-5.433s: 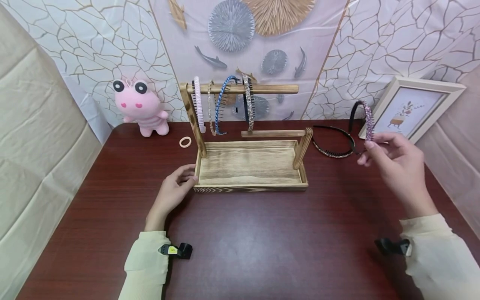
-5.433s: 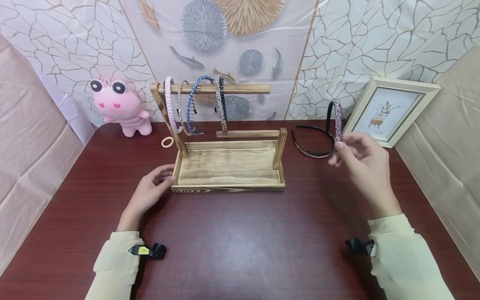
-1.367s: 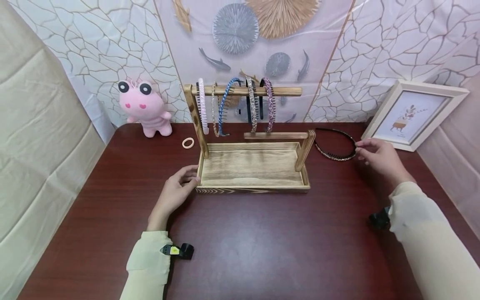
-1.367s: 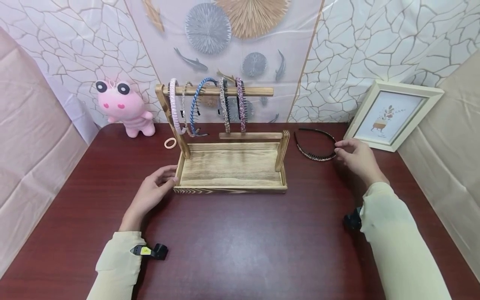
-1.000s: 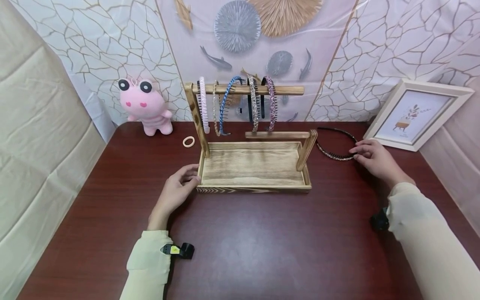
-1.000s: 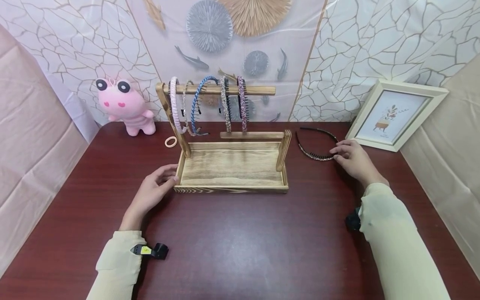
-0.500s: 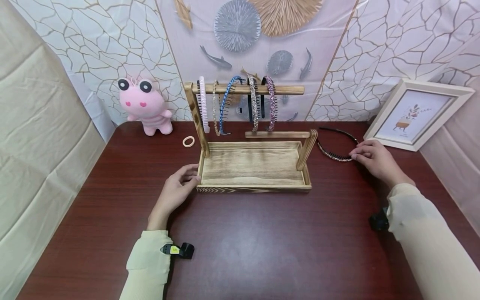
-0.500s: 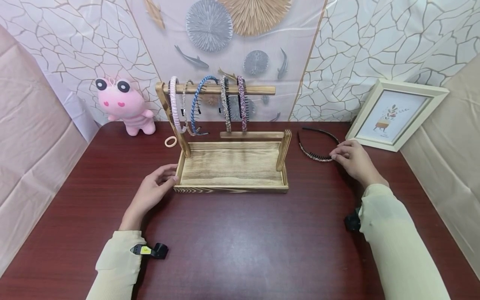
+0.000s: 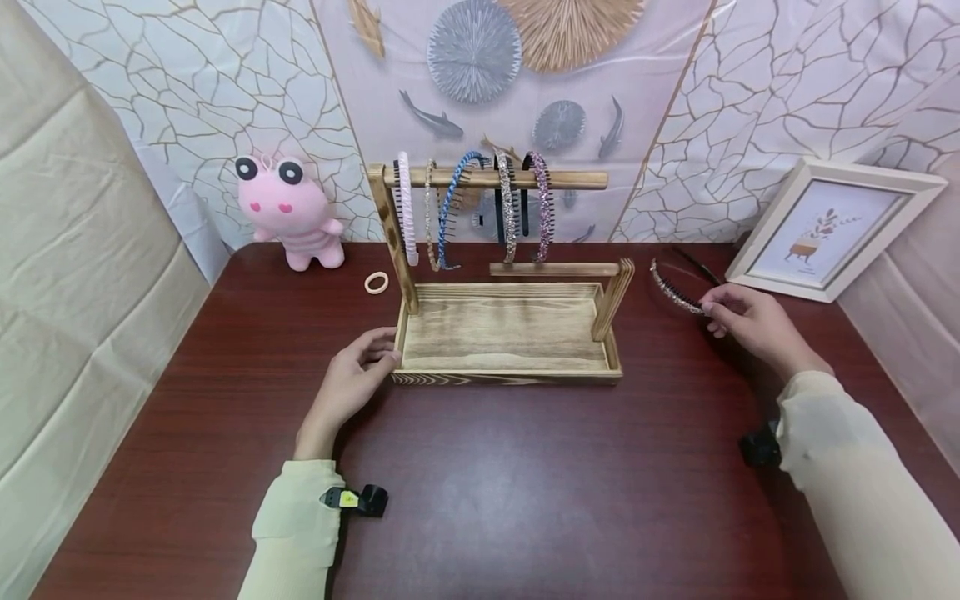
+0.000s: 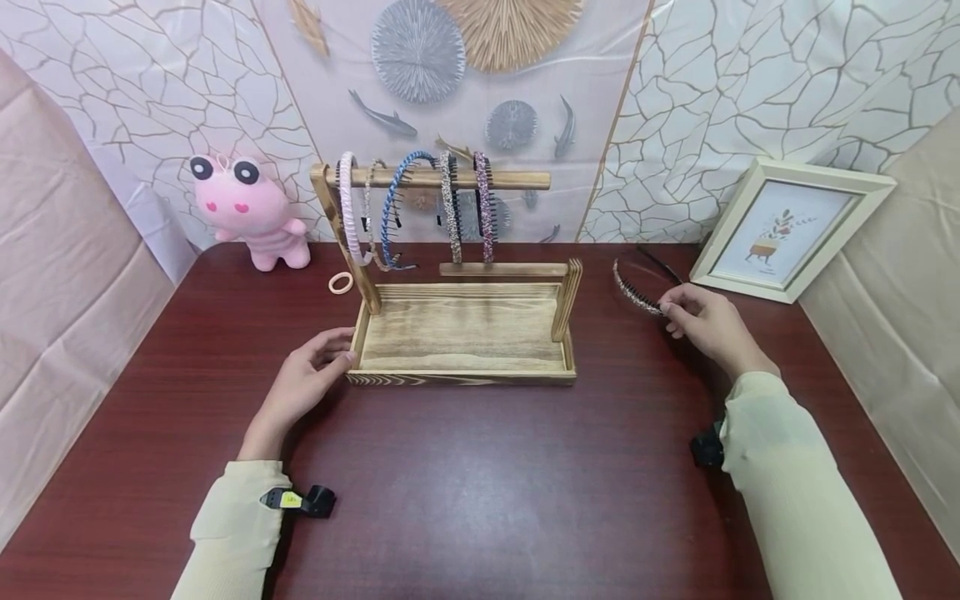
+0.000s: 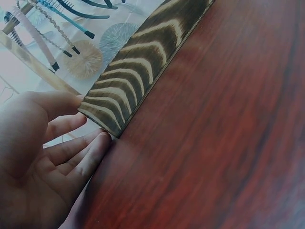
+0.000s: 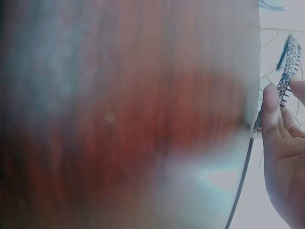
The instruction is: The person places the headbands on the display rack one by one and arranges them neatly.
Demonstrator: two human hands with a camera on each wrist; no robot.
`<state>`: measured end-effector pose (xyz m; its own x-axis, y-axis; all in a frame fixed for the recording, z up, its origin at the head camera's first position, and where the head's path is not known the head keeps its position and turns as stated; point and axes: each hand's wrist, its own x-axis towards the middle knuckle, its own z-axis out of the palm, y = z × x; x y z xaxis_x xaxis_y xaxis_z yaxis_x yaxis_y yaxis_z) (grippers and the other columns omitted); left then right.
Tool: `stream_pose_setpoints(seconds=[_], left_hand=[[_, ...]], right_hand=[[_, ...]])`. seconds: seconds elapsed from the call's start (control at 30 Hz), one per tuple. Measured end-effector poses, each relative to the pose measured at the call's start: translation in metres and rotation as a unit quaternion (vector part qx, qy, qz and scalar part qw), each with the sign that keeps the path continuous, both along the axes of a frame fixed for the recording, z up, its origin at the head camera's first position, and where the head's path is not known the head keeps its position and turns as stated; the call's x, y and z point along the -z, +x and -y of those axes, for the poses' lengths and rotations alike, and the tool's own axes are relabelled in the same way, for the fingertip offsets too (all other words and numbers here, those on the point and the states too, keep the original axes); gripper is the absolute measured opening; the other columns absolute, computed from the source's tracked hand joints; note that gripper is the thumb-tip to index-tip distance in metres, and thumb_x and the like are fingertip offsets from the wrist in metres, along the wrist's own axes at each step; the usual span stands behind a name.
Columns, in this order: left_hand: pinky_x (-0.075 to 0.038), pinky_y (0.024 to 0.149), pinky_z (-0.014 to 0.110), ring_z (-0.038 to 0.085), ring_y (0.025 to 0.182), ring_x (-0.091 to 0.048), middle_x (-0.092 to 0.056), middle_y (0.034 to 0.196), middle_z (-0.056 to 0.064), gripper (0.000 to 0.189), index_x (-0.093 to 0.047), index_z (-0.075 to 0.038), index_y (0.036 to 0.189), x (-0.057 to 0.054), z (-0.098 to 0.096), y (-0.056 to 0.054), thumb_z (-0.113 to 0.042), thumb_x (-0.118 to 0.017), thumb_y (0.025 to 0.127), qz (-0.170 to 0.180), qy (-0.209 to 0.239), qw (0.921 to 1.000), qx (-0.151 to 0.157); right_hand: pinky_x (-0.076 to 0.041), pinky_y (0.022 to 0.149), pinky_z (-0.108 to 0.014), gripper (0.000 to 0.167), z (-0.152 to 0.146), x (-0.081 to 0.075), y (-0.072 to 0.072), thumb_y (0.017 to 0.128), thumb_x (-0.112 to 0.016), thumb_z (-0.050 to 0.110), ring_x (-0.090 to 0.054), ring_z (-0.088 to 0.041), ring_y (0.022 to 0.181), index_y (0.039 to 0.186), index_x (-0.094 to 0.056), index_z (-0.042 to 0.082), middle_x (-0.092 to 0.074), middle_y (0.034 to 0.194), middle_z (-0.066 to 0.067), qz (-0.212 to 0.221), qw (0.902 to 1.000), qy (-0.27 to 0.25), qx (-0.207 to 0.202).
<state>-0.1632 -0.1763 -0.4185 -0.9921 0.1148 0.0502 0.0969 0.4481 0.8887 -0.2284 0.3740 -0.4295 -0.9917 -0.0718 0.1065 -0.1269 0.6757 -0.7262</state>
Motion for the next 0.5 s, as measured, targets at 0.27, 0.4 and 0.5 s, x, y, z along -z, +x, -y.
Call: stream_pose_setpoints(seconds=[0.27, 0.4, 0.5], left_hand=[[-0.05, 0.09, 0.039, 0.033, 0.107, -0.063, -0.067, 0.112, 0.025, 0.038, -0.057, 0.005, 0.133, 0.0, 0.0001, 0.0002, -0.006, -0.06, 0.096, -0.003, -0.001, 1.0, 0.0], [-0.051, 0.089, 0.037, 0.033, 0.107, -0.063, -0.067, 0.112, 0.025, 0.038, -0.057, 0.005, 0.133, 0.0, 0.0003, 0.0, -0.006, -0.06, 0.096, -0.003, -0.001, 1.0, 0.001], [-0.05, 0.089, 0.037, 0.033, 0.107, -0.063, -0.067, 0.112, 0.025, 0.038, -0.057, 0.005, 0.132, -0.0002, 0.0002, 0.0002, -0.006, -0.061, 0.096, -0.004, -0.001, 1.0, 0.0]], right_hand=[[-0.053, 0.06, -0.017, 0.025, 0.0, 0.0019, 0.0, 0.097, -0.058, -0.001, -0.065, -0.001, 0.064, 0.115, -0.057, -0.017, -0.069, 0.077, 0.013, -0.002, 0.9981, -0.059, -0.02], [-0.052, 0.06, -0.015, 0.025, 0.0032, -0.0008, 0.0016, 0.096, -0.056, -0.004, -0.065, 0.001, 0.064, 0.117, -0.056, -0.019, -0.069, 0.077, 0.014, -0.003, 0.9972, -0.071, -0.022], [-0.05, 0.058, -0.015, 0.026, 0.0086, -0.0075, 0.0046, 0.098, -0.056, 0.001, -0.062, 0.001, 0.063, 0.119, -0.059, -0.014, -0.068, 0.074, 0.015, -0.012, 0.9986, -0.051, 0.0]])
